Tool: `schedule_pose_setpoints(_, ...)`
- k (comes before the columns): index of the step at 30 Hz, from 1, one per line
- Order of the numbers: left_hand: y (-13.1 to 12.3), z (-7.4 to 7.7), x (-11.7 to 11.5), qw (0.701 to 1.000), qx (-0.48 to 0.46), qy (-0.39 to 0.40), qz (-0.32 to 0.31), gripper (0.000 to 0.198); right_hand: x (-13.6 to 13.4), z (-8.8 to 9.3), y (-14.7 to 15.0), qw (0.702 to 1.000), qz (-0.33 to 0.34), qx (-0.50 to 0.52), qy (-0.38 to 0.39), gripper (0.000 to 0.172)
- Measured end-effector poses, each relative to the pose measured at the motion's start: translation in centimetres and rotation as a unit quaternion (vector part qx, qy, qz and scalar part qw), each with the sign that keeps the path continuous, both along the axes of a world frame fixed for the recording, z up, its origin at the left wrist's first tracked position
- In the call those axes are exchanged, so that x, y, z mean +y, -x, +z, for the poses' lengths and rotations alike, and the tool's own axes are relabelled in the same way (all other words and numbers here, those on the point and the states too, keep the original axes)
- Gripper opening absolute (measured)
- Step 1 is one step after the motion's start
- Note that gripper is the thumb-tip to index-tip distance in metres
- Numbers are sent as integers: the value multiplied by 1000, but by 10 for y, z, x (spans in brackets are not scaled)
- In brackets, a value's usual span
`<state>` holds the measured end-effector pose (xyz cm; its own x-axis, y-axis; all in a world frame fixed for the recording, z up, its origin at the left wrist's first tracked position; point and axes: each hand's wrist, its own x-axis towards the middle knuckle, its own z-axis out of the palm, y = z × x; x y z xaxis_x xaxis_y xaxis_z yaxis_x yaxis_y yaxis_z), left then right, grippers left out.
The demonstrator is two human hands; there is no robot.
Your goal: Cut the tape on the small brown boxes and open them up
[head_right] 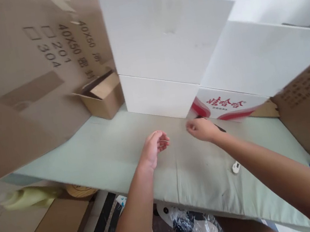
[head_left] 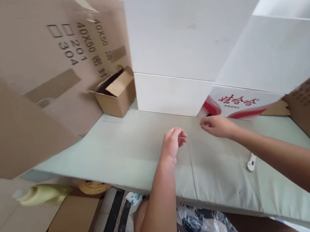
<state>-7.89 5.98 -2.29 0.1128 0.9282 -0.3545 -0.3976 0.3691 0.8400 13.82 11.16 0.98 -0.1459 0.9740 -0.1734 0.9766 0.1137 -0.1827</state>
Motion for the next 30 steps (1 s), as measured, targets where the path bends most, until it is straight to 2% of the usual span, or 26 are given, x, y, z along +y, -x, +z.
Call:
schedule_pose_setpoints(5,32,1,-1,996,-25,-12,87,17,37,13,150,976,196,71,-55,28)
schedule_pose_setpoints(8,49,4,-2,988,-50,-22,143,17,58,21,229,954,271,102,-77,35)
schedule_pose_setpoints(11,63,7,-3,970,-80,-58,223,16,80,30,284,943,303,112,-83,42)
schedule_pose_setpoints(14,75,9,-3,960,-76,-73,261,16,98,31,309,941,309,110,-80,46)
schedule_pose_setpoints(17,86,10,-7,951,-54,-99,289,17,100,24,305,939,311,120,-90,52)
schedule_pose_setpoints(20,97,14,-14,920,4,-166,356,20,79,12,274,939,300,132,-102,57)
schedule_pose_setpoints(23,109,23,-23,850,82,-235,465,21,35,4,223,928,317,166,-103,54)
schedule_pose_setpoints(25,115,28,-26,801,124,-264,524,21,-4,6,182,908,347,201,-125,43)
schedule_pose_setpoints(26,117,30,-26,786,140,-270,538,21,-25,9,160,899,357,207,-144,36)
schedule_pose_setpoints(28,118,31,-24,786,160,-272,532,20,-69,19,119,882,385,212,-169,30)
schedule_pose_setpoints(30,115,29,-20,820,176,-261,478,16,-109,31,83,869,415,197,-184,39)
